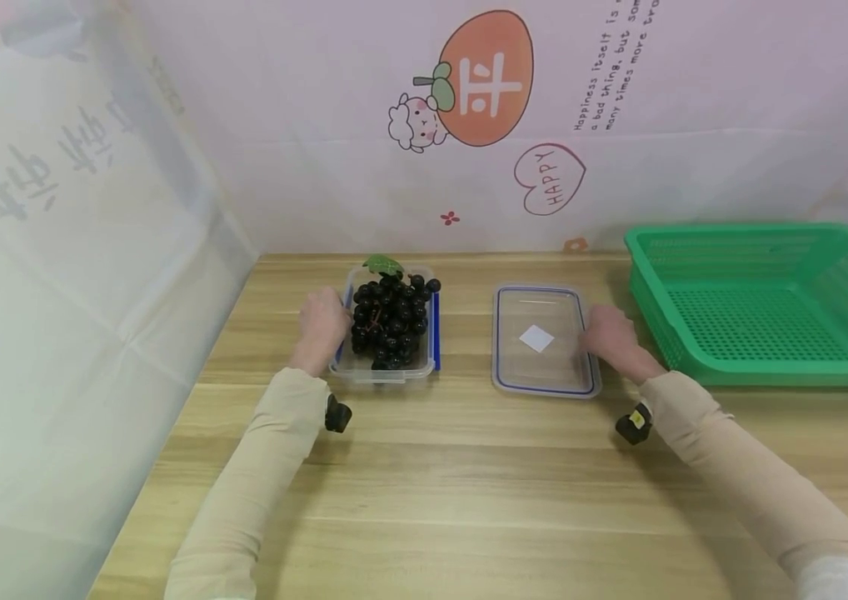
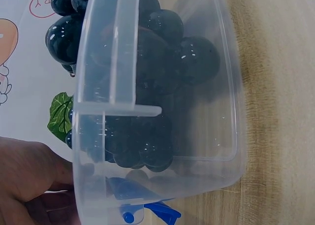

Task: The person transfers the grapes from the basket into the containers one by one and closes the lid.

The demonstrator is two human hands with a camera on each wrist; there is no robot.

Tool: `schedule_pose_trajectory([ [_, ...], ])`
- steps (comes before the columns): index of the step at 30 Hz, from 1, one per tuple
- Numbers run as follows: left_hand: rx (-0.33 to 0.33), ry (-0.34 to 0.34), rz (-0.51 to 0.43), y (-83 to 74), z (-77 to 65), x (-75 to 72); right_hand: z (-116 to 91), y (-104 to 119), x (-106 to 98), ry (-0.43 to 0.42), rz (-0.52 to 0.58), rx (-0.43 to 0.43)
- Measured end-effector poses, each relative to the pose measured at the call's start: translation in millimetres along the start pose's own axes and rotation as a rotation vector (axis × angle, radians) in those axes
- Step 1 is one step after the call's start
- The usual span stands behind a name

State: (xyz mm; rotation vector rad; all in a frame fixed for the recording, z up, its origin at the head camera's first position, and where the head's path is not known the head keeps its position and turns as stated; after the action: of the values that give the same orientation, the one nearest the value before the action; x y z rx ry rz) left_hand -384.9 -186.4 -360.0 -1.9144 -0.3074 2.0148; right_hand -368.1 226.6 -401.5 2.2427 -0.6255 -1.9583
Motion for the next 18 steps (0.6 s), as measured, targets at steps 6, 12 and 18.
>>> schedule_pose_trajectory([
  [6, 0.001, 0.006, 0.0, 0.1, 0.0, 0.6, -1, 1, -3, 0.0, 0.04, -0.004],
  [12, 0.005, 0.009, 0.011, 0.5, -0.2, 1.1, -2, 5, -4, 0.017, 0.075, 0.002],
  [18, 0.005, 0.007, 0.02, 0.2, 0.6, 0.4, -5, 15, -11, 0.015, 0.109, -0.016],
])
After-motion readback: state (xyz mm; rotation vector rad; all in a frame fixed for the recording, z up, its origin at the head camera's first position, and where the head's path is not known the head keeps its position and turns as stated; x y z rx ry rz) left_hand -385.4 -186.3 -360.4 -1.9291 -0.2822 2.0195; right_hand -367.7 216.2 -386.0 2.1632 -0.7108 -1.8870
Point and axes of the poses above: each hand's wrist, its own z-axis towards the middle knuckle, its own x-axis out of the palm, y = z × x, the point moved 8 cm from there along z, towards the middle knuckle, and after that the axes turned 11 degrees about x, right-handed, at the moved point
